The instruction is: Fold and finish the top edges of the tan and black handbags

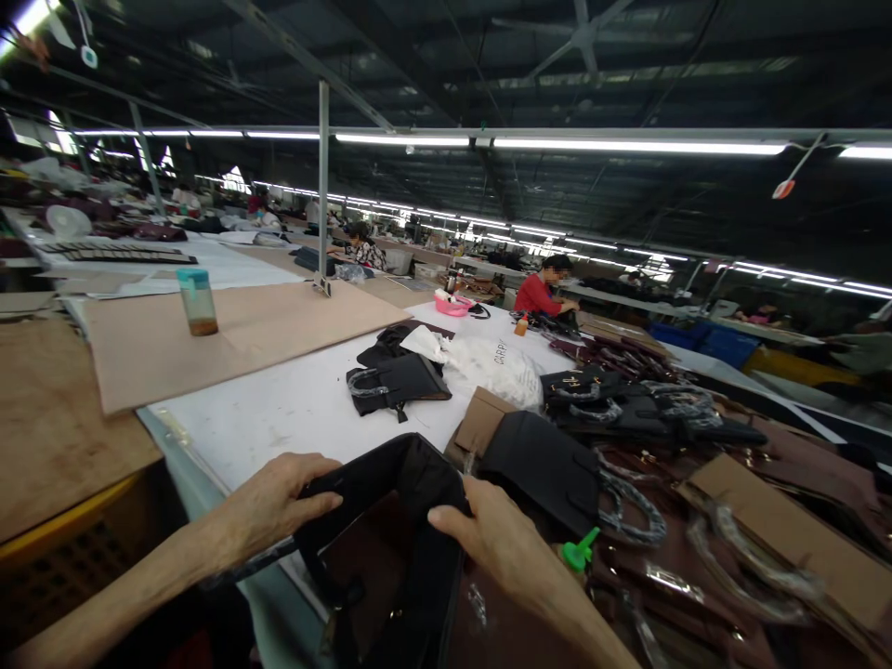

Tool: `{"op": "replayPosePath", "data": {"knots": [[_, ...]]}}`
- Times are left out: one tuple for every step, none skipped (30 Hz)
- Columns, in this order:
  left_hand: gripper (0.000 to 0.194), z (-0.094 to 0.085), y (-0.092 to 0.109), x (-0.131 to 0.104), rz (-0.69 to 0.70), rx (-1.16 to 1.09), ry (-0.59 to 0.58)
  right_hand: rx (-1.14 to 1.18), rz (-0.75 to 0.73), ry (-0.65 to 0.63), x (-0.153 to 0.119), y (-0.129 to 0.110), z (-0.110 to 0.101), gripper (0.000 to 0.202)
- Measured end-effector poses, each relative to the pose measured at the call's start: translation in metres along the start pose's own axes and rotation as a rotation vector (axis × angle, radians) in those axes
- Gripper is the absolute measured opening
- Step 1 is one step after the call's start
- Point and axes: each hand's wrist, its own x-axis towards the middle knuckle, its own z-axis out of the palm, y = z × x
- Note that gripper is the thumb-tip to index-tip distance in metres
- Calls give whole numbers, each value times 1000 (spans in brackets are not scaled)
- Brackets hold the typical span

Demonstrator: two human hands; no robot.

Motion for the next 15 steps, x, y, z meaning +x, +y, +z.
{"op": "replayPosePath", "data": {"knots": [[18, 2, 1, -1, 1, 10, -3, 56, -3, -52, -9, -1, 2, 26], [17, 3, 2, -2, 5, 19, -3, 82, 20, -92, -16, -2, 3, 25], [17, 5, 2, -3, 11, 26, -3, 69, 73, -103, -23, -2, 5, 24], [16, 6, 3, -5, 18, 33, -5, 23, 139, -83, -27, -2, 7, 25], [17, 7, 4, -6, 25, 38, -9, -39, 205, -48, -30, 0, 8, 28], [17, 7, 5, -7, 29, 41, -16, -93, 261, -13, -30, 3, 9, 30], [17, 7, 6, -7, 29, 42, -23, -127, 288, 10, -29, 8, 9, 32], [17, 7, 8, -7, 27, 42, -31, -126, 283, 13, -26, 15, 8, 33], [17, 7, 9, -7, 24, 43, -39, -94, 255, 3, -22, 23, 7, 34], [17, 6, 11, -6, 20, 47, -45, -45, 217, -19, -17, 32, 5, 35], [17, 6, 13, -6, 15, 62, -49, 8, 179, -49, -12, 40, 3, 36], [18, 5, 15, -6, 11, 86, -54, 62, 150, -81, -7, 48, 1, 36], [18, 6, 18, -6, 8, 120, -57, 106, 137, -110, -3, 54, -1, 37], [18, 6, 20, -7, 7, 159, -62, 133, 134, -121, 0, 57, -2, 38], [20, 8, 22, -8, 9, 198, -68, 138, 136, -109, 1, 58, -2, 39]]}}
